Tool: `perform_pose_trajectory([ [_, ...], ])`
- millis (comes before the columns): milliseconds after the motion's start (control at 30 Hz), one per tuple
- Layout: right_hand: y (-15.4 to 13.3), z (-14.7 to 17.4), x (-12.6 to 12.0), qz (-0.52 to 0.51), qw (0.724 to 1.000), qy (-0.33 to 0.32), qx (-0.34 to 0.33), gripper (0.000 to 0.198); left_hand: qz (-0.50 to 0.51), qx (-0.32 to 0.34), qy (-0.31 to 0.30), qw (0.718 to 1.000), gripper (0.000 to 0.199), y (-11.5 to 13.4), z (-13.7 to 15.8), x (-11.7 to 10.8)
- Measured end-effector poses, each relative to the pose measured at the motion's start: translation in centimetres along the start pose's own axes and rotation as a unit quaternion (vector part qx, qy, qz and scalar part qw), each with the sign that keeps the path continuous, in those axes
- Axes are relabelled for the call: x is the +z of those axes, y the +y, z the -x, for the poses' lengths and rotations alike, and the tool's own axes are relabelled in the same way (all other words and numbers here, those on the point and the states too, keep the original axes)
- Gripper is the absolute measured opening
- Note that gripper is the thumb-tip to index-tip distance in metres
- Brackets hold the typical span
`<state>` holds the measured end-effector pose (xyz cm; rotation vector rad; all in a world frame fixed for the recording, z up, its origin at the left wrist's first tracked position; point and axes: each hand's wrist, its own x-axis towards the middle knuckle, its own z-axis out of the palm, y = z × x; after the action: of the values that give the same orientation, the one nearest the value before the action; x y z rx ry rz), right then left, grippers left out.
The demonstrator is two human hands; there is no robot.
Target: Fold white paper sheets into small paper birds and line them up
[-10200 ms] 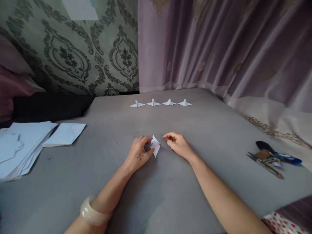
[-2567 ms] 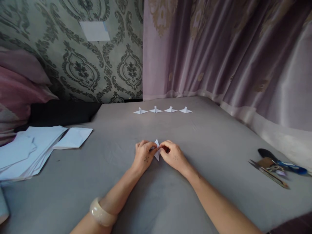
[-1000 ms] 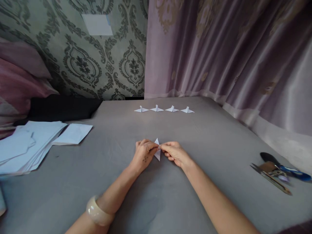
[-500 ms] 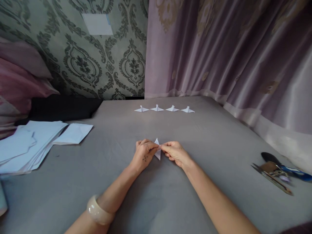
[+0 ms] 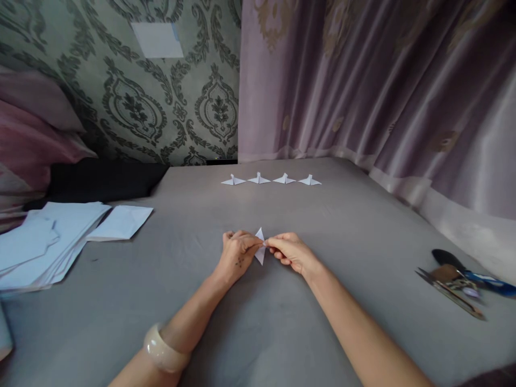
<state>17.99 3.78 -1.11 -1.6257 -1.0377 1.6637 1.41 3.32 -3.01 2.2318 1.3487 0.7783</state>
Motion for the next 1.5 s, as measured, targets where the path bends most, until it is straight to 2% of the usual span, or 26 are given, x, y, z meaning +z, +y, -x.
perform_pose_trajectory([
  [533, 0.2, 0.5, -0.3, 0.040, 0.999, -0.010, -0.013, 0.012, 0.025, -0.026, -0.013, 0.999, 0.018, 1.1, 0.0, -0.6],
  [900, 0.7, 0.8, -1.4, 0.068, 0.997, 0.011, -0.033, 0.007, 0.027, -0.024, -0.029, 0.999, 0.017, 0.5, -0.3, -1.2],
  [967, 0.9, 0.8, -1.6, 0.075, 0.995, 0.028, -0.052, 0.008, 0.029, -0.026, -0.023, 0.999, 0.023, 0.4, -0.2, -1.3],
  [1067, 1.1, 0.6, -2.0, 0.093, 0.988, 0.067, -0.099, 0.009, 0.033, -0.037, 0.003, 0.999, 0.043, 0.0, 0.1, -1.3],
  [1133, 1.3, 0.4, -2.1, 0.110, 0.979, 0.093, -0.143, 0.010, 0.032, -0.056, 0.032, 0.997, 0.046, -0.3, 0.4, -1.2],
  [1300, 1.7, 0.3, -1.9, 0.149, 0.954, 0.102, -0.241, 0.014, 0.031, -0.080, 0.080, 0.993, 0.040, -0.9, 0.7, -0.8],
  [1367, 1.7, 0.6, -1.6, 0.168, 0.940, 0.097, -0.280, 0.015, 0.030, -0.066, 0.078, 0.994, 0.036, -0.9, 0.7, -0.8],
  [1500, 1.9, 1.3, -1.0, 0.244, 0.892, 0.097, -0.368, 0.011, 0.026, -0.027, 0.053, 0.998, 0.022, -0.6, 0.7, -0.8],
])
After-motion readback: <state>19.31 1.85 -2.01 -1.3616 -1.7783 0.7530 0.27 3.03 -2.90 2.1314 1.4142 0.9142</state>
